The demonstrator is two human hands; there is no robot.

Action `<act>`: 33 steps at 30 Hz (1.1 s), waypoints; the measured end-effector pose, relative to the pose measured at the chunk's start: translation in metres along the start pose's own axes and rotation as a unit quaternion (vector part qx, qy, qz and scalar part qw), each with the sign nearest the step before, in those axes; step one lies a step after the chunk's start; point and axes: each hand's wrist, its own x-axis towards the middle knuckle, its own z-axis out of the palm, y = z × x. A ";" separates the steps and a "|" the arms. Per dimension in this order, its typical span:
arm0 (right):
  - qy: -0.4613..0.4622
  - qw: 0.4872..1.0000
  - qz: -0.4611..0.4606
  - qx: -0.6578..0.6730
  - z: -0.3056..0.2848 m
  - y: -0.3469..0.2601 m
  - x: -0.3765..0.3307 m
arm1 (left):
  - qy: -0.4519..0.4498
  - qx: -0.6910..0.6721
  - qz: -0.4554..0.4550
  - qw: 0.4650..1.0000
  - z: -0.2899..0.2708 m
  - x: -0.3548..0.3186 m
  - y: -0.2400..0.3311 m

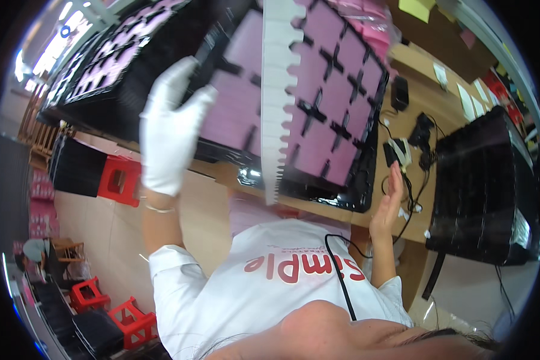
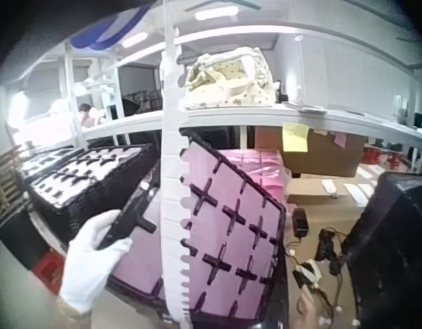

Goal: The person wipes the surface of a black plastic tray with a white cloth, then places a pink plastic insert into the tray. They stack the completed unit onto a pile of similar trays and repeat the process with a new black tray.

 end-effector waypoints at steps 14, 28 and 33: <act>-0.039 0.999 0.013 0.011 0.021 0.003 0.000 | 0.153 -0.070 -0.188 0.968 -0.374 0.219 -0.102; -0.060 0.998 0.009 -0.005 0.034 -0.010 0.013 | -0.211 0.398 0.141 0.882 -0.101 0.111 0.023; -0.080 0.997 0.002 0.021 0.035 -0.009 0.011 | -0.236 0.403 0.169 0.868 -0.127 0.096 0.016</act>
